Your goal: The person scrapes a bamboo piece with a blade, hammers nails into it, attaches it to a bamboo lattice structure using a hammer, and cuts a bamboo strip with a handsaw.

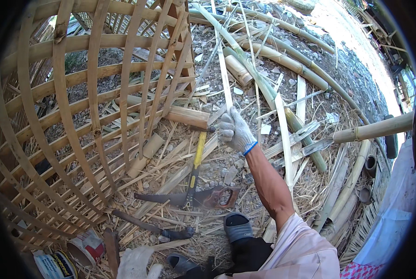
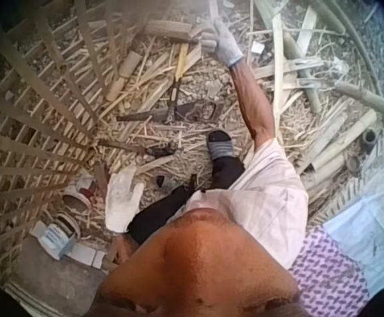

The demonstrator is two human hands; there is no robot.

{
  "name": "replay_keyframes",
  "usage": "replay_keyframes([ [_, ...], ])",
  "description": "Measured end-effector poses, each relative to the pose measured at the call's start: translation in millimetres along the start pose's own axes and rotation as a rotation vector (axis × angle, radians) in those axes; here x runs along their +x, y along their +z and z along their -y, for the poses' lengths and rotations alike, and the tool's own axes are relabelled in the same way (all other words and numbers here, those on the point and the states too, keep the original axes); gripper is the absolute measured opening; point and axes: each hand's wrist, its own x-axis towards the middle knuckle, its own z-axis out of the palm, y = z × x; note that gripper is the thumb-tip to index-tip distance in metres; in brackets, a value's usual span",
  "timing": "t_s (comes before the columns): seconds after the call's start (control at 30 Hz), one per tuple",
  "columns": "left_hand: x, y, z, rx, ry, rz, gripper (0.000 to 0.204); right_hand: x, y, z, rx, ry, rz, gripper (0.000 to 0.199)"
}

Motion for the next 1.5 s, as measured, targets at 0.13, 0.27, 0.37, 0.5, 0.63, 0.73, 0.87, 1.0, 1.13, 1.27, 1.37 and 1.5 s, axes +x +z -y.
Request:
replay_keyframes([
  [0.13,0.5,4.3,2.7,-0.023,0.017,0.002,0.050,-58.6,13.3,-86.4,-0.060,0.034,-0.176,0.056],
  [0.27,19.4,3.0,-7.6,-0.192,0.019,0.039,0.053,-112.9,42.4,-162.5,0.092,0.021,-0.229,0.057],
  [0.37,45.4,27.1,4.5,-0.382,0.058,0.016,0.058,-171.0,67.5,-197.7,-0.154,0.133,-0.204,0.051],
  [0.5,133.4,53.8,-16.3,-0.561,0.056,-0.027,0.073,-206.6,56.6,-240.5,-0.405,0.219,0.001,0.039],
  [0.63,225.7,89.2,-52.1,-0.303,0.120,-0.211,0.062,-218.1,41.0,-271.2,-0.970,0.207,0.232,0.043],
  [0.73,255.1,114.2,-73.5,-0.296,-0.175,-0.304,0.044,-209.2,28.2,-279.7,-1.301,0.243,0.305,0.047],
  [0.87,243.5,113.3,-44.8,-0.292,-0.197,-0.312,0.038,-194.2,25.2,-286.0,-1.494,0.128,0.520,0.054],
  [1.0,218.5,104.7,-5.0,-0.347,-0.057,-0.288,0.038,-173.2,30.5,-235.0,-1.542,0.336,0.709,0.063],
  [1.13,173.5,112.0,12.2,-1.003,0.007,0.081,0.031,-137.3,23.0,-158.7,-1.427,0.255,0.229,0.059],
  [1.27,137.6,104.7,5.8,-1.657,-0.106,0.428,0.032,-100.3,-7.1,-126.9,-0.626,0.128,0.058,0.065],
  [1.37,130.9,128.0,14.8,-1.987,-0.014,0.640,0.039,-76.7,11.2,-138.6,-0.441,0.149,0.168,0.064],
  [1.5,132.1,136.5,15.5,-2.067,-0.040,0.662,0.041,-61.7,21.4,-153.3,-0.286,0.058,0.180,0.053],
])
